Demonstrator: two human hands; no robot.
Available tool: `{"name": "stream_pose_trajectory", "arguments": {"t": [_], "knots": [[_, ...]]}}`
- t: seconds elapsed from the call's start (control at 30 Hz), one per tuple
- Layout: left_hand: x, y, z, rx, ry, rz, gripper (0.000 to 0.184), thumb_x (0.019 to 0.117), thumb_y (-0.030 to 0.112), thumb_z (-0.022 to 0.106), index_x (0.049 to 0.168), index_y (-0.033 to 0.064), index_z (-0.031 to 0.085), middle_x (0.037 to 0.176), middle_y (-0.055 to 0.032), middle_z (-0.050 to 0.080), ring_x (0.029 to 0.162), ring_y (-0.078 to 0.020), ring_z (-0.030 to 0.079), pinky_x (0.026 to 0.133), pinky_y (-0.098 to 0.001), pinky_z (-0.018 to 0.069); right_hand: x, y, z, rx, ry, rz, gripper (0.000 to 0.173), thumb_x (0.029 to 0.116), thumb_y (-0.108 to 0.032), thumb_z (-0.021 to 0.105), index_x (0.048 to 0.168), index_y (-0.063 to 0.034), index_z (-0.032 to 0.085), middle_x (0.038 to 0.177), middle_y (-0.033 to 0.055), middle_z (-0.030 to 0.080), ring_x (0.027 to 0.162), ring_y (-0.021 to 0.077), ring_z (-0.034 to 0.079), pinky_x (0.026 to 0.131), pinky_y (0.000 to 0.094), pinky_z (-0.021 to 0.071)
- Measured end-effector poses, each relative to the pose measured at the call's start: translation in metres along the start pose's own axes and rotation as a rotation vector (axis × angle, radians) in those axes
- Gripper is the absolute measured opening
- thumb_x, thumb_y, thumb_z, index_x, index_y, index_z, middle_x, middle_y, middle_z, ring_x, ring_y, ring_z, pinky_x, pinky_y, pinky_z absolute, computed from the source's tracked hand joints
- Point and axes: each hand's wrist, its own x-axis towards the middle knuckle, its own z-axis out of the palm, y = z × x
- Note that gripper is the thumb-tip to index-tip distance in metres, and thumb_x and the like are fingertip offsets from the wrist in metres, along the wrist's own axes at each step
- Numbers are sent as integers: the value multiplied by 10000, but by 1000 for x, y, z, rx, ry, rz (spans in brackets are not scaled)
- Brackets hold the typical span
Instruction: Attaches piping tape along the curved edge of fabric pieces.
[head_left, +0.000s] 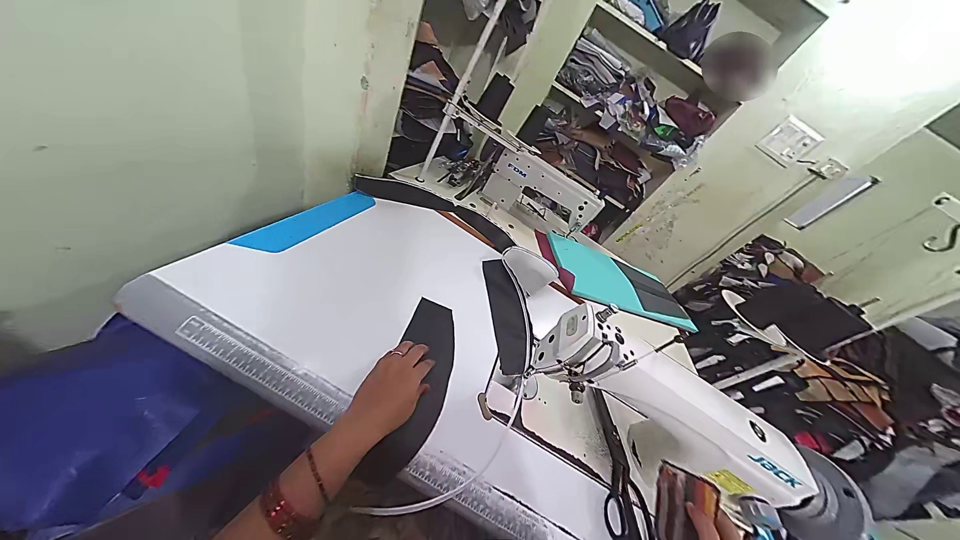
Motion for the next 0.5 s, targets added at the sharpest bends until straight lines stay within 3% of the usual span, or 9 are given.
{"name": "stream_pose_trajectory", "arguments": {"t": [0.07,0.1,0.13,0.17,0.23,0.3,0.33,0.4,0.5], "knots": [[3,3,4,-14,71,12,355,1027,70,554,1368,-1,625,1533,-215,494,1492,-436,350,1224,-593,249,-12,-15,14,129,-72,-7,405,913,-37,527,1247,194,527,1131,266,623,1005,178,615,910,365,506],[2,9,8,-4,159,35,321,1009,40,562,1309,-12,664,1481,-231,543,1449,-463,408,1185,-620,311,-20,-21,24,210,-95,-3,420,896,-16,539,1265,184,516,1127,236,630,1001,148,621,897,336,518],[1,17,13,-3,251,84,265,994,60,600,1221,-25,708,1379,-256,612,1356,-490,505,1099,-646,407,-27,-24,38,273,-119,-16,397,868,-13,553,1230,151,530,1070,163,646,961,88,640,856,282,544],[-1,30,18,-40,268,133,252,993,128,633,1156,-39,728,1285,-276,651,1269,-509,563,1024,-670,451,-34,-27,52,334,-162,-32,409,838,-3,579,1215,149,532,1046,145,647,943,78,635,843,275,541],[-12,62,32,-77,175,219,372,968,307,683,1069,-45,745,1143,-281,694,1128,-509,636,919,-665,504,-51,-32,80,389,-254,-76,399,803,-7,646,1164,127,540,966,97,655,875,55,650,803,253,557],[-21,96,45,-45,-52,188,497,964,391,687,1148,-70,707,1259,-292,643,1187,-493,604,963,-621,499,-65,-40,108,386,-301,-145,339,803,-5,671,1104,105,563,926,89,688,831,65,685,762,249,584],[-22,109,49,-7,-118,155,474,981,340,675,1183,-88,680,1331,-295,604,1224,-483,587,983,-592,496,-68,-42,120,348,-304,-205,317,804,-1,662,1090,110,582,958,115,709,848,96,705,763,268,594],[-24,124,61,60,-84,112,315,1007,174,602,1150,-93,685,1321,-273,625,1200,-449,619,966,-538,523,-64,-43,141,201,-312,-363,269,818,33,646,1073,117,634,1088,189,734,958,220,745,832,361,622],[-25,132,64,35,-106,26,307,1025,122,502,1163,-91,675,1302,-251,642,1218,-416,619,1011,-515,495,-55,-49,162,-93,-380,-506,257,844,55,669,1095,93,703,1135,237,724,1096,372,703,998,480,546]]}}
